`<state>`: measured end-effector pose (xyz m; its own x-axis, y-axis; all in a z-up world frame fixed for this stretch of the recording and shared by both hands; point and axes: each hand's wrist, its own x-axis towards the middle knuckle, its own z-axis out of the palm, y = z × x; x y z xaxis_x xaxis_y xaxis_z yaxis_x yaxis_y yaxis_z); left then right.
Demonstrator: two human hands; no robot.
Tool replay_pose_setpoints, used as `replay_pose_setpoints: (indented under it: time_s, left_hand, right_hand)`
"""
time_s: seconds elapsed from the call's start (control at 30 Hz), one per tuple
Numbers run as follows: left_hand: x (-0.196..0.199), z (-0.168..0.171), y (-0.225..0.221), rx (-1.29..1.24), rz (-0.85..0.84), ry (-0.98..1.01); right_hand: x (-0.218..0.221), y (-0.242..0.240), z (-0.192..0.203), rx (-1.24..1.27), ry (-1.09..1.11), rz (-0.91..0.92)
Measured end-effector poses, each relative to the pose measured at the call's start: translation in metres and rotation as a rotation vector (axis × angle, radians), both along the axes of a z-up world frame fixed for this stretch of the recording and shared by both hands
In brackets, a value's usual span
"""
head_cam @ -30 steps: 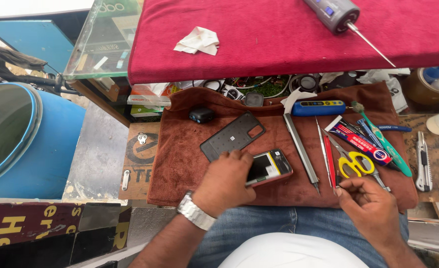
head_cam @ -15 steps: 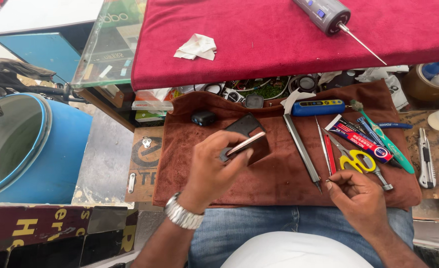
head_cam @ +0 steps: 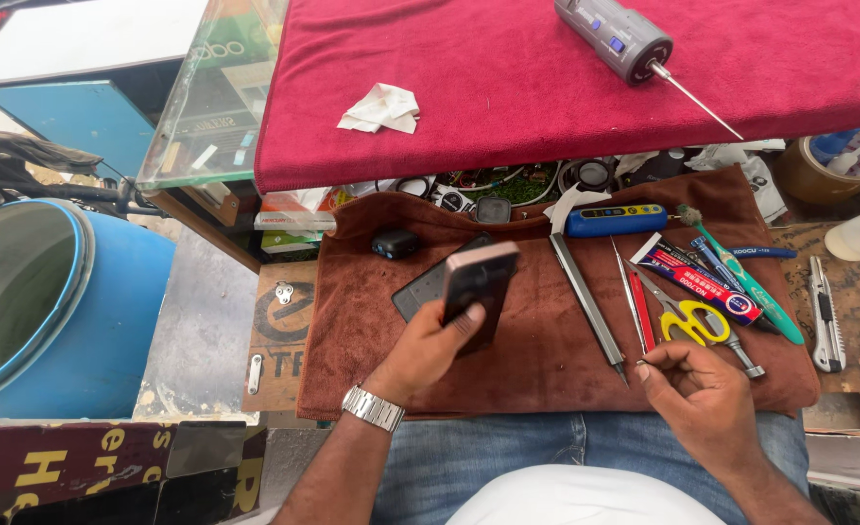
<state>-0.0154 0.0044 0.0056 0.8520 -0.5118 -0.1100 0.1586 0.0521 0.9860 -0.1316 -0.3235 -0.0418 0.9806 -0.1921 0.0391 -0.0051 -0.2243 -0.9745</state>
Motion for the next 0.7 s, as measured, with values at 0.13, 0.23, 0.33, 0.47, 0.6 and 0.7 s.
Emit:
replay_pose_setpoints:
  time_s: [0.13, 0.23, 0.33, 0.47, 0.6, 0.7]
  left_hand:
    - [-0.005, 0.021, -0.007, -0.455, 0.09, 0.38]
    - [-0.006, 0.044, -0.016, -0.79, -0.031, 0.394]
    - [-0.004, 0.055, -0.026, -0.99, -0.148, 0.456]
    - [0.001, 0.056, -0.04, -1.065, -0.177, 0.485]
    - [0.008, 0.06, -0.05, -1.04, -0.173, 0.462]
    - [0.014, 0.069, -0.056, -1.114, -0.247, 0.411]
  right_hand:
    - [0.001, 0.001, -0.004, 0.039, -0.024, 0.015]
    - [0.006, 0.002, -0.007, 0.037, -0.012, -0.002]
    - [0.01, 0.001, -0.012, -0.01, 0.004, -0.023]
    - [0.014, 0.0, -0.018, -0.028, 0.013, -0.032]
    - [0.013, -0.001, -0.019, 0.007, -0.002, -0.017]
    - [0.014, -0.002, -0.02, -0.015, 0.017, -0.018]
